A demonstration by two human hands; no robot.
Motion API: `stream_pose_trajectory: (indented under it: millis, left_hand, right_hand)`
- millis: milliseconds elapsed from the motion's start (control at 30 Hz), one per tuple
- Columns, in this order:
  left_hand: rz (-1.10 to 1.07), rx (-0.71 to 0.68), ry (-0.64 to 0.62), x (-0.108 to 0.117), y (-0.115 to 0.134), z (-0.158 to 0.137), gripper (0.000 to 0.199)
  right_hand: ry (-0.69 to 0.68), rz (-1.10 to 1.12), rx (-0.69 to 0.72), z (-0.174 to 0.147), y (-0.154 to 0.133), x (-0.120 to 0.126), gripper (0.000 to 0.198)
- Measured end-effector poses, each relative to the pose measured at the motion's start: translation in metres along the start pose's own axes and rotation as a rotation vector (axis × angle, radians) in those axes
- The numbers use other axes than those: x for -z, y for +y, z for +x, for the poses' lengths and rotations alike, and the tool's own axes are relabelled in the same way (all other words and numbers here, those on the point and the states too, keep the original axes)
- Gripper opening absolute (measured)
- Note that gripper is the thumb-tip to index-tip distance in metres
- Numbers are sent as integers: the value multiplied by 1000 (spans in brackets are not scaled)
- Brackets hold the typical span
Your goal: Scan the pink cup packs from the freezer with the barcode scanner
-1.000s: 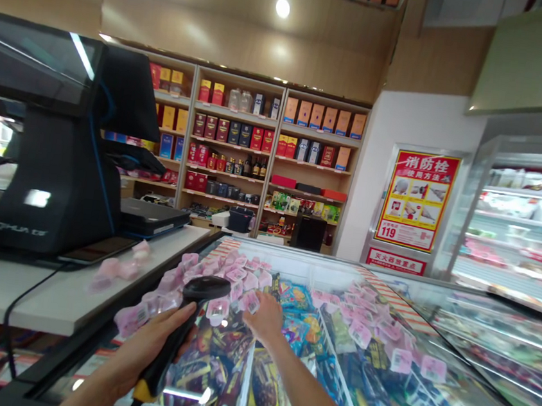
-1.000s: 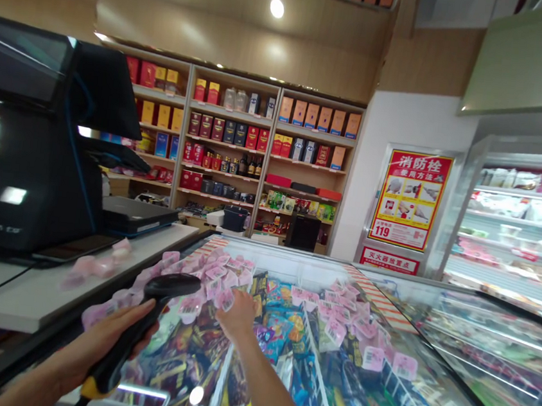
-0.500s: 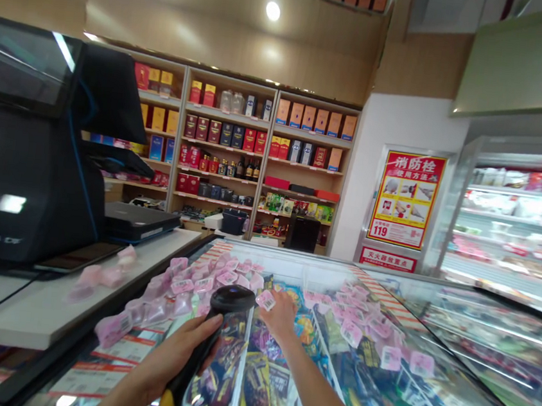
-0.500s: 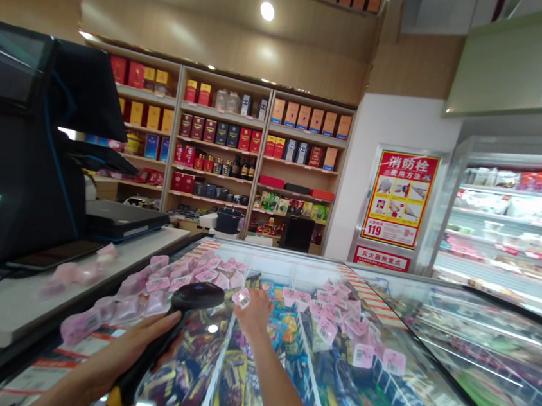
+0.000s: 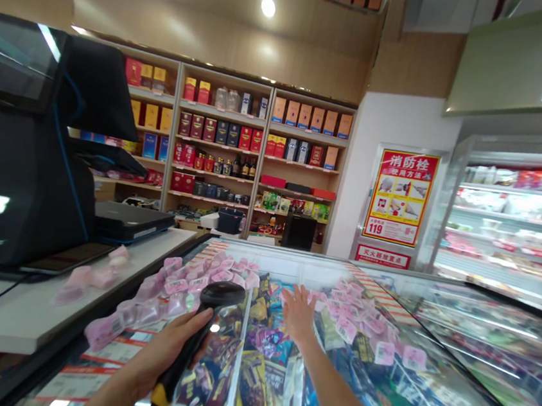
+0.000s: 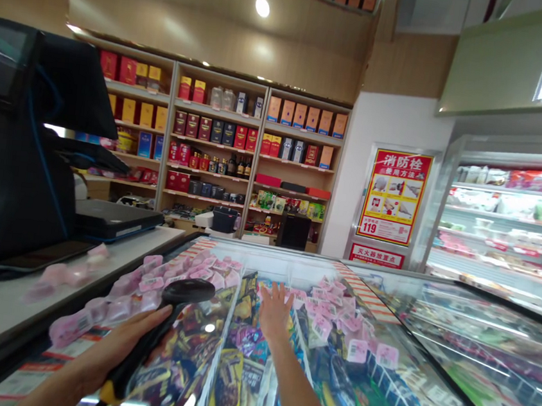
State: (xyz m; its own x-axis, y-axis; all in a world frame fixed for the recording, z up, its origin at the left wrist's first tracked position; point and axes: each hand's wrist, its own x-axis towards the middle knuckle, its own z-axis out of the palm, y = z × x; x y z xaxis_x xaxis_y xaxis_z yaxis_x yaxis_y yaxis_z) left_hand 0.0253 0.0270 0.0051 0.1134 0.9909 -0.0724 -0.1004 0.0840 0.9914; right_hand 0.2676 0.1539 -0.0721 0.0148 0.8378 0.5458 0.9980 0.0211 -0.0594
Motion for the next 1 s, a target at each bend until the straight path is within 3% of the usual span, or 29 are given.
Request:
stream_pose_trajectory:
  millis: [233,400,500,600,800,900,1000]
  left_hand:
    - [11,-11,-38,14,3,-2,35]
    - [-13,0,74,30,7,-10,33]
    - [-61,3,139,41,7,-13,30]
    - [-71,8,173,51,7,-15,27]
    - [-70,14,180,65,7,-27,28]
    - [-65,17,182,69,8,-33,31]
    - [-83,23,187,69,8,-34,30]
  right_hand:
    - [-44,-42,-107,1,29,-7,44]
    - [-18,-57,-153,0,41,-2,49]
    - [24,8,-117,-2,14,5,51]
    - [65,165,-8,-6,-35,13,47]
    - [-35,545,322,-20,-125,20,61]
    - [-107,614,387,-24,-148,17,65]
    - [-114,628,341,-23,-155,13,58]
